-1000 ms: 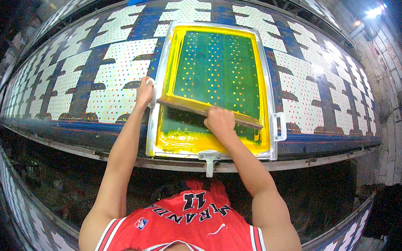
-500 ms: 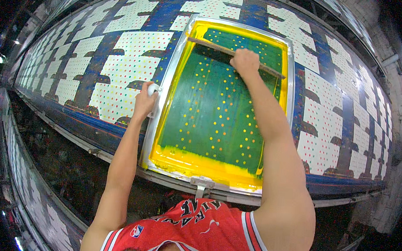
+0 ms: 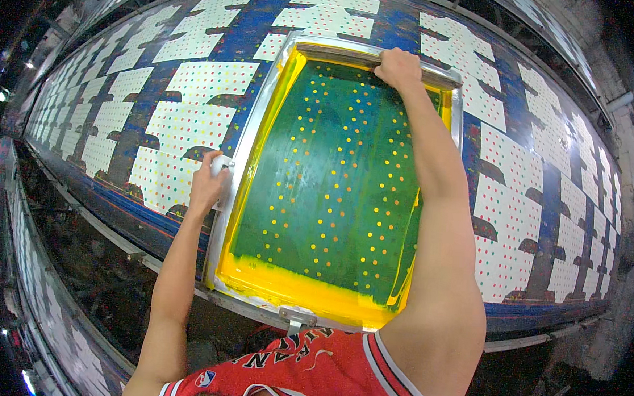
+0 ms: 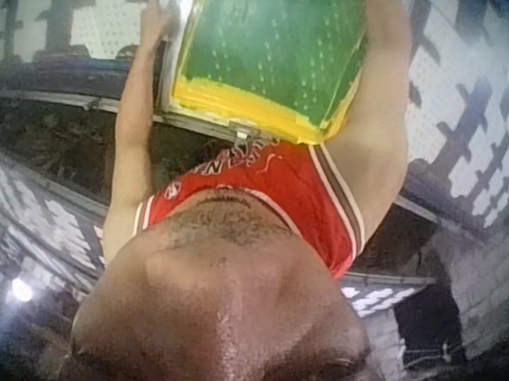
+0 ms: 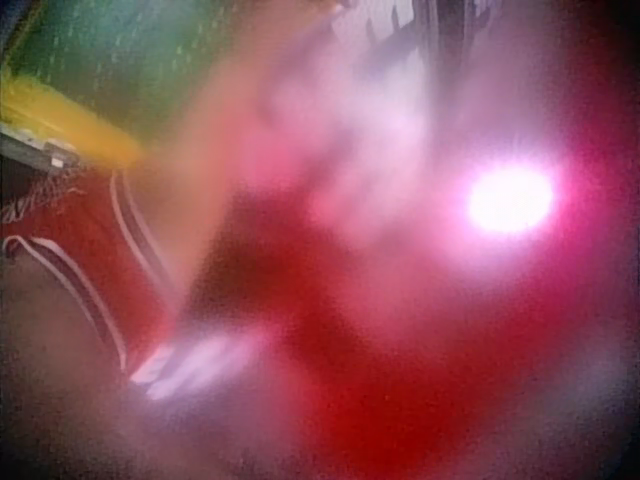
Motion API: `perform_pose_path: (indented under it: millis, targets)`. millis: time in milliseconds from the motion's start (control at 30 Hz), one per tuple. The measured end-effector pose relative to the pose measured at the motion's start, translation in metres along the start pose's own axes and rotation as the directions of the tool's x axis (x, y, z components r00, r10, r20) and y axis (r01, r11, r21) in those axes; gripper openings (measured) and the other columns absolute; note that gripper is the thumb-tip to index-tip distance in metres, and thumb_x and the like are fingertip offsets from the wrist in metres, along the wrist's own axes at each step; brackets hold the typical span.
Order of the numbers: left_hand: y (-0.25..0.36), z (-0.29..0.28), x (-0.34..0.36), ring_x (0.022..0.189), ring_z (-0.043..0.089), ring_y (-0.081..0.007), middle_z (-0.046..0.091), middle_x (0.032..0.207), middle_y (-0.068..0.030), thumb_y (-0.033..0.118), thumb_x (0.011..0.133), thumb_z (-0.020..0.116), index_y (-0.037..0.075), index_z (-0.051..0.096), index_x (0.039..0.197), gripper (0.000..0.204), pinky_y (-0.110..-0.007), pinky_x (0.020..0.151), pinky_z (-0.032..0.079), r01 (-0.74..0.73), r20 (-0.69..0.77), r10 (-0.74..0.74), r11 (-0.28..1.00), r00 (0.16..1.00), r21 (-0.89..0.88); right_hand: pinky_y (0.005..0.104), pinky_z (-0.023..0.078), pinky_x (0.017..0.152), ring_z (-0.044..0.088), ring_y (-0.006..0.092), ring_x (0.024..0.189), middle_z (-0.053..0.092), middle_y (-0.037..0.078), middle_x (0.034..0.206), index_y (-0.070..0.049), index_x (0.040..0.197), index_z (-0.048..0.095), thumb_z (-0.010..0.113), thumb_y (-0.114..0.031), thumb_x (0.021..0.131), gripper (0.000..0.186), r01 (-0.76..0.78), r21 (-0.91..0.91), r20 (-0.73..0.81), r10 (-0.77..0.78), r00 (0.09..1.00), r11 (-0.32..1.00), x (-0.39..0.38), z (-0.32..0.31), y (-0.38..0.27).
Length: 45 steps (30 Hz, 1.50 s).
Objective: The person repeatedly uses a squeegee to spread yellow ink across a green screen-printing frame held over a patterned surface. The person moves the frame along the surface and continues the squeegee strokes throughout the clip.
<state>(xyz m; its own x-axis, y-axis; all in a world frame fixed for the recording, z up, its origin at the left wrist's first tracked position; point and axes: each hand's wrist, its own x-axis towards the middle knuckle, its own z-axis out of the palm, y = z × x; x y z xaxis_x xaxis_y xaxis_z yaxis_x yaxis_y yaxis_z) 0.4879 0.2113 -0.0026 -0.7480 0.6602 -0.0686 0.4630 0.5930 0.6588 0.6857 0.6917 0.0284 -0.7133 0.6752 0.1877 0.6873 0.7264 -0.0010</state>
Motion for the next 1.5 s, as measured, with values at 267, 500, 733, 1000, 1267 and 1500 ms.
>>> perform_pose_path:
  millis: [267,500,733,1000,1267,1500]
  targets:
    - [0.001,0.001,-0.001,0.086,0.073,-0.0401,0.073,0.094,-0.0263,0.019,0.090,0.066,0.012,0.054,0.134,0.046,-0.046,0.080,0.055,-0.015,-0.006,0.015,1.000,1.000,-0.019,0.0479,0.060,0.079,0.074,0.0361,0.090,0.075,0.020,0.097,-0.006,0.092,0.078,0.070,-0.028,0.078,0.028,0.009,0.006,-0.035,-0.009,0.999,1.000,0.030,0.011,-0.006]
    - [-0.001,0.003,-0.001,0.084,0.070,-0.0332,0.073,0.095,-0.0211,0.015,0.091,0.065,0.012,0.056,0.131,0.042,-0.042,0.078,0.053,0.026,-0.020,-0.026,1.000,0.999,0.012,0.0477,0.060,0.079,0.074,0.0370,0.089,0.075,0.021,0.094,-0.003,0.089,0.077,0.070,-0.028,0.075,0.029,0.109,0.011,-0.002,-0.109,0.994,0.994,0.044,0.017,-0.020]
    - [-0.009,0.005,0.002,0.094,0.070,-0.0438,0.071,0.100,-0.0297,0.017,0.092,0.061,0.010,0.055,0.133,0.042,-0.048,0.086,0.053,-0.034,-0.016,0.034,0.999,0.999,-0.022,0.0490,0.059,0.077,0.073,0.0385,0.085,0.074,0.022,0.091,-0.003,0.085,0.076,0.069,-0.028,0.072,0.029,0.287,0.043,0.048,-0.289,0.956,0.957,0.006,0.001,-0.036]
    - [-0.011,0.004,0.001,0.092,0.069,-0.0455,0.071,0.100,-0.0301,0.015,0.091,0.059,0.009,0.054,0.134,0.044,-0.050,0.082,0.052,-0.093,-0.027,0.092,0.995,0.995,-0.025,0.0493,0.059,0.074,0.074,0.0361,0.079,0.074,0.018,0.084,-0.011,0.085,0.078,0.070,-0.029,0.067,0.026,0.423,0.094,0.163,-0.433,0.887,0.901,-0.106,-0.026,-0.096]
    - [-0.016,0.003,0.001,0.102,0.068,-0.0458,0.070,0.107,-0.0301,0.014,0.087,0.062,0.008,0.052,0.135,0.049,-0.050,0.090,0.051,-0.110,0.003,0.111,0.990,0.994,-0.092,0.0489,0.057,0.065,0.073,0.0341,0.072,0.073,0.014,0.076,-0.014,0.078,0.076,0.072,-0.030,0.066,0.021,0.436,0.140,0.278,-0.458,0.844,0.889,-0.272,-0.060,-0.153]
    - [-0.018,0.005,0.004,0.106,0.067,-0.0463,0.070,0.111,-0.0306,0.015,0.087,0.062,0.007,0.050,0.137,0.052,-0.050,0.095,0.050,-0.101,0.024,0.102,0.993,0.994,-0.054,0.0482,0.056,0.061,0.072,0.0350,0.068,0.071,0.015,0.071,-0.013,0.078,0.075,0.072,-0.035,0.071,0.023,0.340,0.158,0.325,-0.374,0.869,0.927,-0.371,-0.093,-0.159]
